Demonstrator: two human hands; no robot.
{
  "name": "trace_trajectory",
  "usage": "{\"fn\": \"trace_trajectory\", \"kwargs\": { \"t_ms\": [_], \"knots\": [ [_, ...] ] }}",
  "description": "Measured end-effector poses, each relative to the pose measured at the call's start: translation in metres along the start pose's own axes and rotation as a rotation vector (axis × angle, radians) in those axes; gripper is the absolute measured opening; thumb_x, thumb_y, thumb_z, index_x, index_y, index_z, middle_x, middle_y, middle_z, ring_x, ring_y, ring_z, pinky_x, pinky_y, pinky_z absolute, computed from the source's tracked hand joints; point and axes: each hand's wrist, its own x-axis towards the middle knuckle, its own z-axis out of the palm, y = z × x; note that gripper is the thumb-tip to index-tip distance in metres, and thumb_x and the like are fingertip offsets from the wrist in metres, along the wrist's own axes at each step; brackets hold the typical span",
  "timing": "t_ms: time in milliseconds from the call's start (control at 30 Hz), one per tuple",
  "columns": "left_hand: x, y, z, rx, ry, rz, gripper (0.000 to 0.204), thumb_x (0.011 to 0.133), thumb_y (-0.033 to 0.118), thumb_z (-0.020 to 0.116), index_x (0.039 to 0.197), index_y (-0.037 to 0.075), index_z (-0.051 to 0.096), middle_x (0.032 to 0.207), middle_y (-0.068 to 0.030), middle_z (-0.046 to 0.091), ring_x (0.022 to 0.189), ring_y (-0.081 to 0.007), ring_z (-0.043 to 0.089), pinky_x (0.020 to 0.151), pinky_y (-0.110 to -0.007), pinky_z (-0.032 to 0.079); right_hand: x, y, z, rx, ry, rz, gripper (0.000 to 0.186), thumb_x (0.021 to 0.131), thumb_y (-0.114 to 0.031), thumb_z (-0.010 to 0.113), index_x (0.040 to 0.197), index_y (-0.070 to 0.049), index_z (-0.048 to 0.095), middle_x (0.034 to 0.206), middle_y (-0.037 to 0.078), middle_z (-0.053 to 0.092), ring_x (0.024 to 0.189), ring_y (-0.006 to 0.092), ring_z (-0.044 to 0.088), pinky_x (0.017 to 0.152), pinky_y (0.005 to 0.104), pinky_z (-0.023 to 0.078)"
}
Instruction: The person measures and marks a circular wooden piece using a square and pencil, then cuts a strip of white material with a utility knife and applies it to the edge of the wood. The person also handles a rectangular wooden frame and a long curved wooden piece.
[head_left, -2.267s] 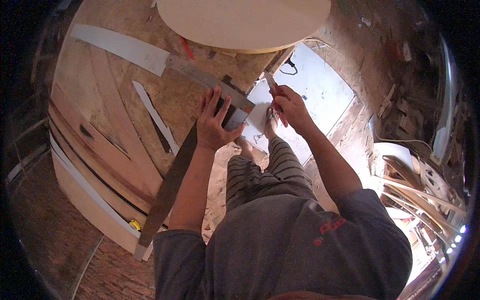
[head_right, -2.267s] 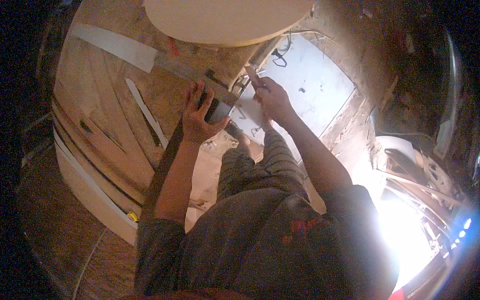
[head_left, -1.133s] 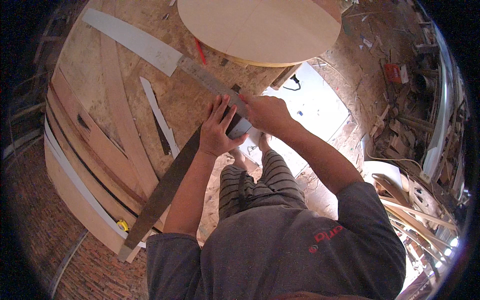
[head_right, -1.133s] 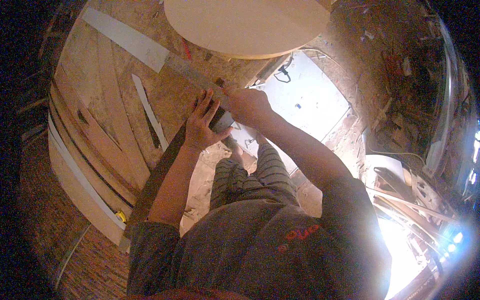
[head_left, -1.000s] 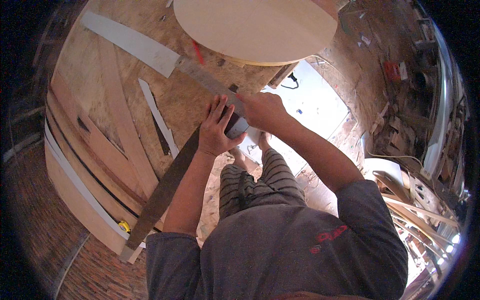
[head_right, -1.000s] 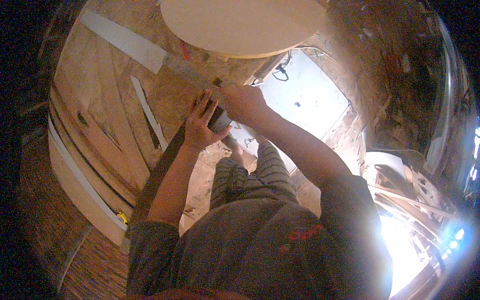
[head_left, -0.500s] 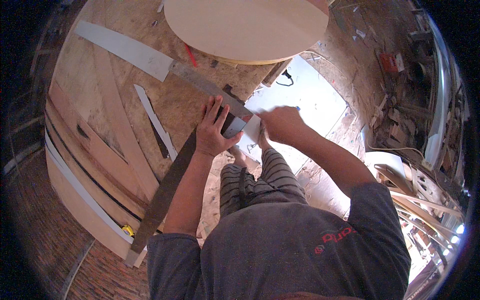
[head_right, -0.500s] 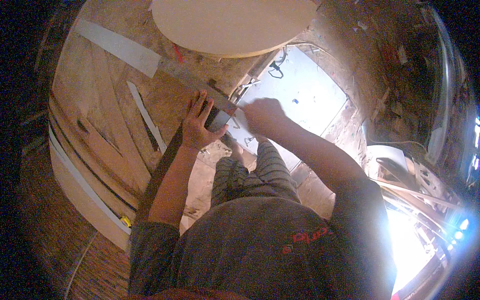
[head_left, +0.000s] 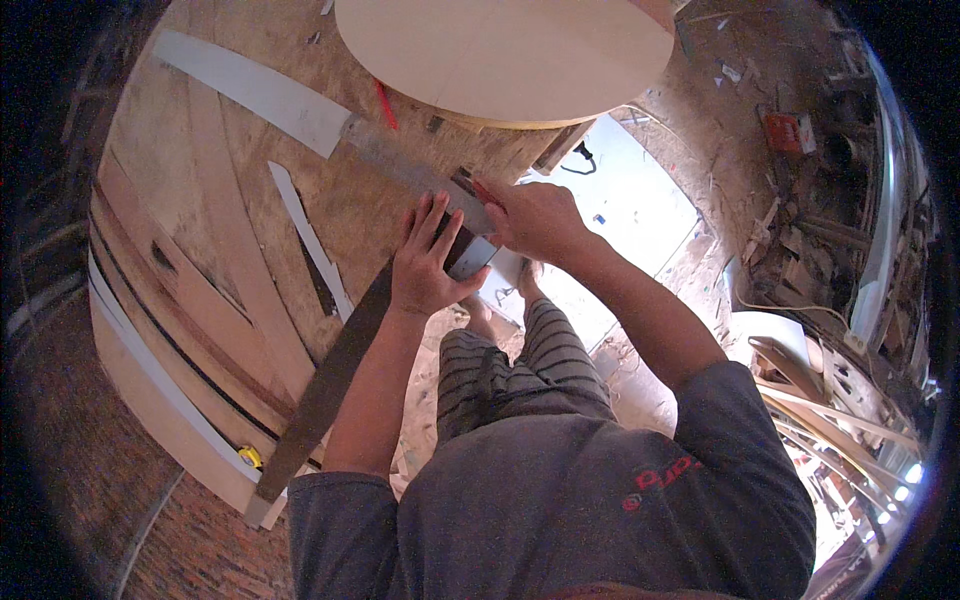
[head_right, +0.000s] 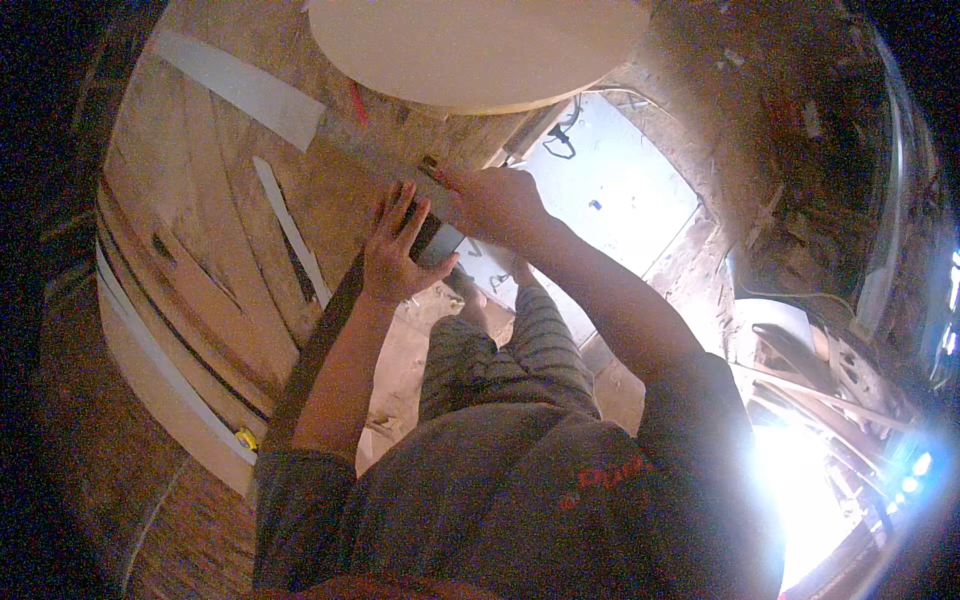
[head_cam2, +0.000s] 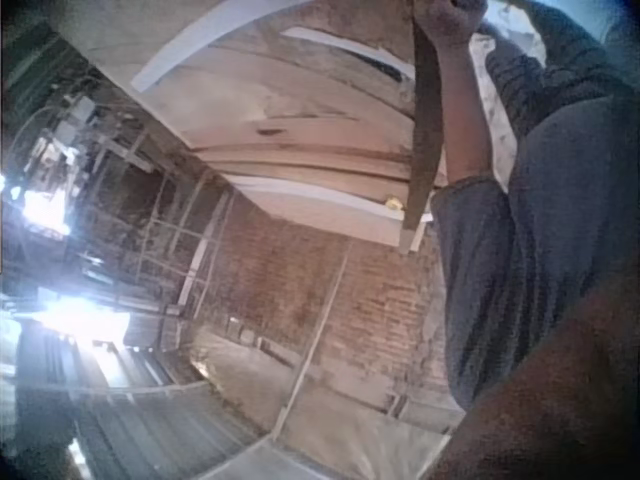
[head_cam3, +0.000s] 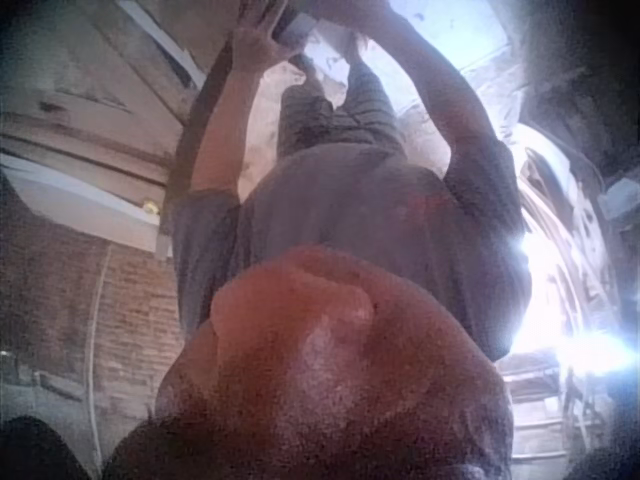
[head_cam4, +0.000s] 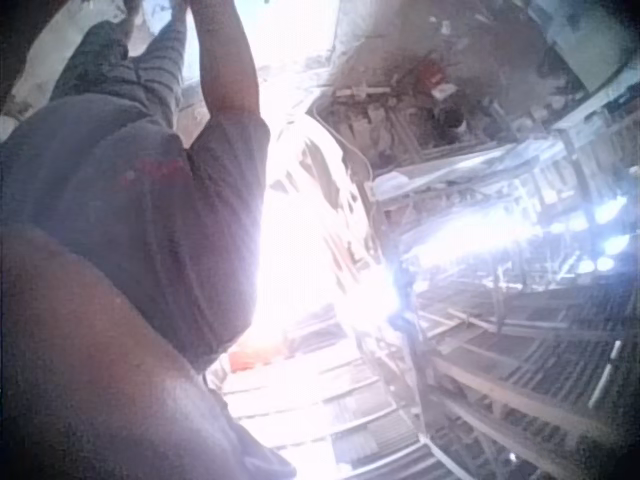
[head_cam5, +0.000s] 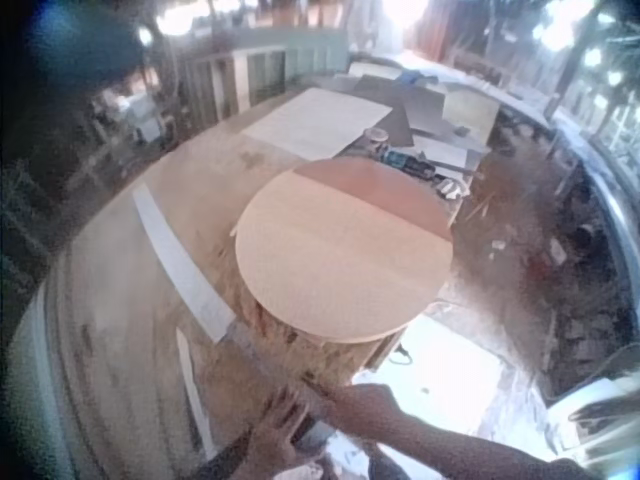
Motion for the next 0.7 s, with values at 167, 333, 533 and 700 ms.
{"fn": "trace_trajectory", "kwargs": {
  "t_ms": [167,333,533,700],
  "knots": [
    [-0.0006,-0.0010,0.0020,-0.008,-0.004,-0.008,0.095,0.077,0.050,0.085,0.156,0.014,0.048,0.169,-0.0177,0.035,0.155,-0.0435,0.034,0.125,-0.060,0.027,0.0050,0.0013,0.0054,-0.055,-0.053,0.001,0.042,0.101,-0.036,0.061,0.141,-0.023,0.057,0.089,0.014,0.076,0.082,0.0363,0.076,0.071,0.0515,0.058],
    [-0.0008,-0.0014,0.0024,-0.016,-0.005,-0.012,0.095,0.077,0.051,0.084,0.157,0.015,0.048,0.169,-0.0169,0.035,0.156,-0.0416,0.034,0.125,-0.060,0.027,0.0119,0.0001,0.0069,-0.092,-0.052,-0.006,0.041,0.100,-0.037,0.063,0.139,-0.023,0.058,0.085,0.014,0.075,0.079,0.0358,0.076,0.067,0.0509,0.058],
    [-0.0004,-0.0016,0.0015,-0.035,-0.019,-0.019,0.095,0.074,0.047,0.090,0.152,0.010,0.053,0.167,-0.0211,0.038,0.155,-0.0468,0.033,0.127,-0.062,0.024,0.0107,-0.0009,0.0100,-0.120,0.016,-0.046,0.041,0.099,-0.035,0.065,0.138,-0.023,0.061,0.081,0.013,0.074,0.075,0.0345,0.076,0.065,0.0498,0.058],
    [-0.0005,-0.0020,0.0022,-0.027,0.002,0.004,0.094,0.074,0.049,0.089,0.151,0.008,0.053,0.166,-0.0215,0.039,0.154,-0.0476,0.032,0.127,-0.062,0.022,0.0098,-0.0043,0.0063,-0.130,0.002,-0.063,0.041,0.100,-0.033,0.065,0.138,-0.019,0.061,0.080,0.014,0.074,0.072,0.0334,0.075,0.065,0.0492,0.058]
  ]
}}
